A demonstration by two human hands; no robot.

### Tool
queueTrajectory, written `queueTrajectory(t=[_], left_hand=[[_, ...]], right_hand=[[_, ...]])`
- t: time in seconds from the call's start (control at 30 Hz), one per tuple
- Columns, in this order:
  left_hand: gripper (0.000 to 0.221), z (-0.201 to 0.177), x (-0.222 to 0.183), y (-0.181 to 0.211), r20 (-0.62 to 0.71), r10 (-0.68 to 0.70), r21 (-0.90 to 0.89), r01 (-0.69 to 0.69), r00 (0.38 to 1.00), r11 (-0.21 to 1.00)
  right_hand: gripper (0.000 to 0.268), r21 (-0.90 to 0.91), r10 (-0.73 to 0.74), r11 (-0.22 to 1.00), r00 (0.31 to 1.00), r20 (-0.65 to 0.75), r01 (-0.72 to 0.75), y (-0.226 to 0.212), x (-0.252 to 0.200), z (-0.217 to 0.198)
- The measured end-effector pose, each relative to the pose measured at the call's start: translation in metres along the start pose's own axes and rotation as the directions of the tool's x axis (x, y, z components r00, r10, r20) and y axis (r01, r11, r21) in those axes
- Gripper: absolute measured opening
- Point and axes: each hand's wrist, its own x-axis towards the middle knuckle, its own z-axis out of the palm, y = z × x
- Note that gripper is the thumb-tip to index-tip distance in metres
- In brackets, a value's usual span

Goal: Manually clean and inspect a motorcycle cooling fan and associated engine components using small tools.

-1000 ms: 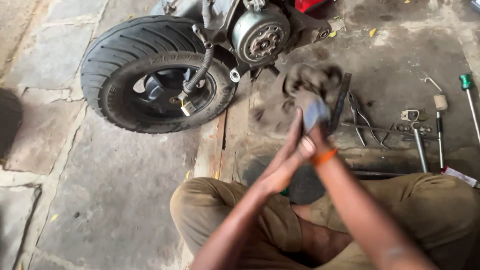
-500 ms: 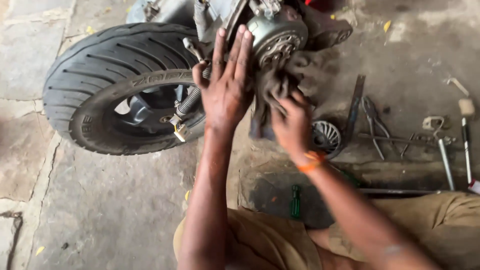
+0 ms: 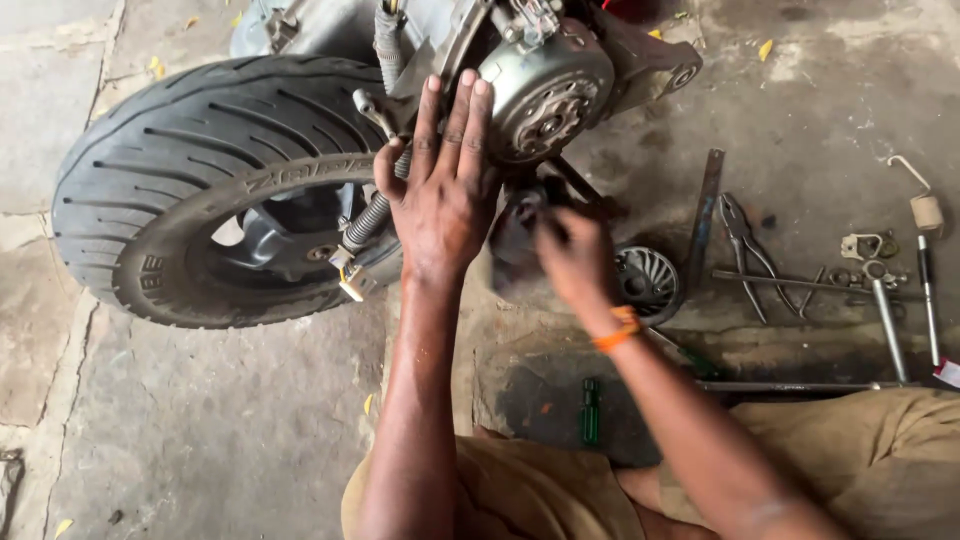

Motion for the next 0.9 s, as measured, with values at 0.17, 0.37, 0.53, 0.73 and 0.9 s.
queueTrajectory(t=[0.17, 0.37, 0.53, 0.73, 0.9], left_hand=[[0.07, -0.002, 0.001, 0.003, -0.034, -0.04, -0.202, 0.032, 0.999, 0.979], [0.079, 0.001, 0.002, 0.004, 0.014, -0.031, -0.285, 0.034, 0.999, 0.958], [0.085, -0.005, 0.001, 0.004, -0.019, -0.056, -0.261, 0.049, 0.998, 0.964], [0.093, -0.013, 0.004, 0.011, 0.01, -0.092, -0.383, 0.088, 0.996, 0.919], [0.077, -0.01, 0.0, 0.014, 0.044, -0.108, -0.335, 0.116, 0.993, 0.935]], right_hand=[[0.017, -0.107, -0.543, 0.834, 0.77, -0.336, 0.541, -0.001, 0.008, -0.055], [0.027, -0.563, -0.955, 0.287, 0.281, -0.1, 0.775, -0.071, 0.032, -0.057], [0.031, -0.424, -0.908, 0.417, 0.389, -0.156, 0.804, -0.009, 0.057, -0.056], [0.034, -0.376, -0.54, 0.809, 0.824, -0.174, 0.451, -0.063, 0.013, -0.091], [0.028, -0.374, -0.725, 0.677, 0.485, -0.489, 0.634, -0.11, 0.009, -0.03]])
